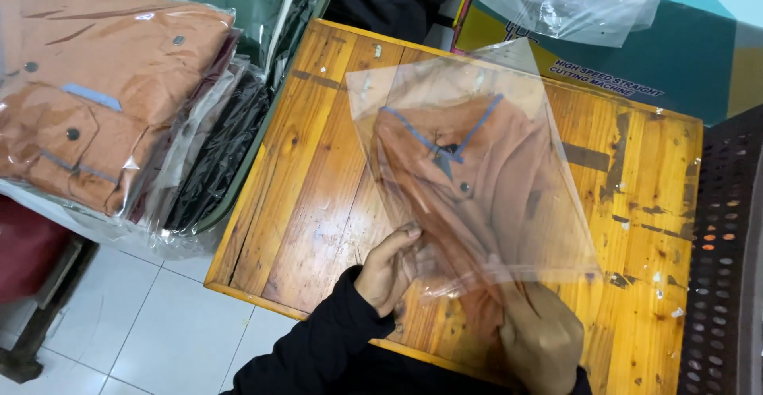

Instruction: Folding a garment and carefully inserting it into a plastic packaging bag for shipment.

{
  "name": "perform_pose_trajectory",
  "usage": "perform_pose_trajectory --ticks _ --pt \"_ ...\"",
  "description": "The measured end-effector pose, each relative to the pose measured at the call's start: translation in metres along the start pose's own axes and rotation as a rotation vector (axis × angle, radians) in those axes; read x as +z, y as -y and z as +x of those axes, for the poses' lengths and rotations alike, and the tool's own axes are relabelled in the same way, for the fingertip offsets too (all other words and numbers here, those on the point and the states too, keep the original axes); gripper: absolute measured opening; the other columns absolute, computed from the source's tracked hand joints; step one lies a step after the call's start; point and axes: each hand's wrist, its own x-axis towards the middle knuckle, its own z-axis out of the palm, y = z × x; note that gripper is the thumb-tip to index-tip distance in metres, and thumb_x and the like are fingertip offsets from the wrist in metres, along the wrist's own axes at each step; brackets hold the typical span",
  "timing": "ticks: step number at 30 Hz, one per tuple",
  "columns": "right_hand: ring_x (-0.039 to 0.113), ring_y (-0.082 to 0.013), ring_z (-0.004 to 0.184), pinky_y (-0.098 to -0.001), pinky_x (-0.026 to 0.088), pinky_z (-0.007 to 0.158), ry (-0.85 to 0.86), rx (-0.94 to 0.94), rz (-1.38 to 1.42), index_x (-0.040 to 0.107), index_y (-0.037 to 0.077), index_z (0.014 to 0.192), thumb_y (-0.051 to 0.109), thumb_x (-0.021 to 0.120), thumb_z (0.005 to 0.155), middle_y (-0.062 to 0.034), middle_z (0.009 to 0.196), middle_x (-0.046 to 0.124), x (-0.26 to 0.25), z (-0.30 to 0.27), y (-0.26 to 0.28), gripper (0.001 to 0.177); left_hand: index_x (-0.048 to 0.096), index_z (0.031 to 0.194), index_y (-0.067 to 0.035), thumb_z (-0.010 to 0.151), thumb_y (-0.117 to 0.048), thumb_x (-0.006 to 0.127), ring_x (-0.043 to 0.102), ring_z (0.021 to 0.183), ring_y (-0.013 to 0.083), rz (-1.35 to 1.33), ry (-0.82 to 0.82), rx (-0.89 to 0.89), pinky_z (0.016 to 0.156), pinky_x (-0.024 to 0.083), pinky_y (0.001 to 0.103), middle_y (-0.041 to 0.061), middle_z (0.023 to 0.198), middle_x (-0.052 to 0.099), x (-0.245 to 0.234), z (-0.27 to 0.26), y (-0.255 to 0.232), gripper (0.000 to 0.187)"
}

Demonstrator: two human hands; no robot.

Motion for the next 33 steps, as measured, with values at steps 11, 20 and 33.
perform_pose_trajectory --ticks 11,20,33 --pt "0.049 -0.0256 0.056 -0.0403 0.042 0.051 0.063 0.093 -0.239 0.069 0.024 0.144 0.023 0.068 0.100 -0.0037 0.070 0.050 0.055 0.029 -0.012 0.044 0.051 0.140 0.001 0.082 -0.006 0.056 0.064 0.116 0.0303 0.199 0.028 -0.059 0.102 0.054 0.042 0.020 0.131 0.062 0.007 -0.004 -0.002 0.058" --pt "0.049 -0.0251 0.061 -0.0406 0.040 0.051 0.102 0.074 -0.206 0.064 0.033 0.147 0.015 0.065 0.098 -0.0024 0.076 0.045 0.084 0.053 -0.027 0.053 0.043 0.152 0.000 0.082 0.002 0.043 0.070 0.106 0.0337 0.053 0.146 -0.053 0.104 0.054 0.046 0.021 0.129 0.064 -0.004 -0.009 -0.004 0.069" --pt "0.032 -0.0517 0.153 -0.0745 0.038 0.110 0.240 0.056 -0.298 0.057 0.011 0.145 0.060 0.046 0.090 -0.0235 0.165 0.038 0.041 0.032 0.005 0.075 0.059 0.108 -0.008 0.095 -0.023 0.052 0.062 0.123 0.0406 -0.157 0.132 0.019 0.100 0.055 0.059 0.022 0.129 0.063 -0.020 -0.020 -0.006 0.021"
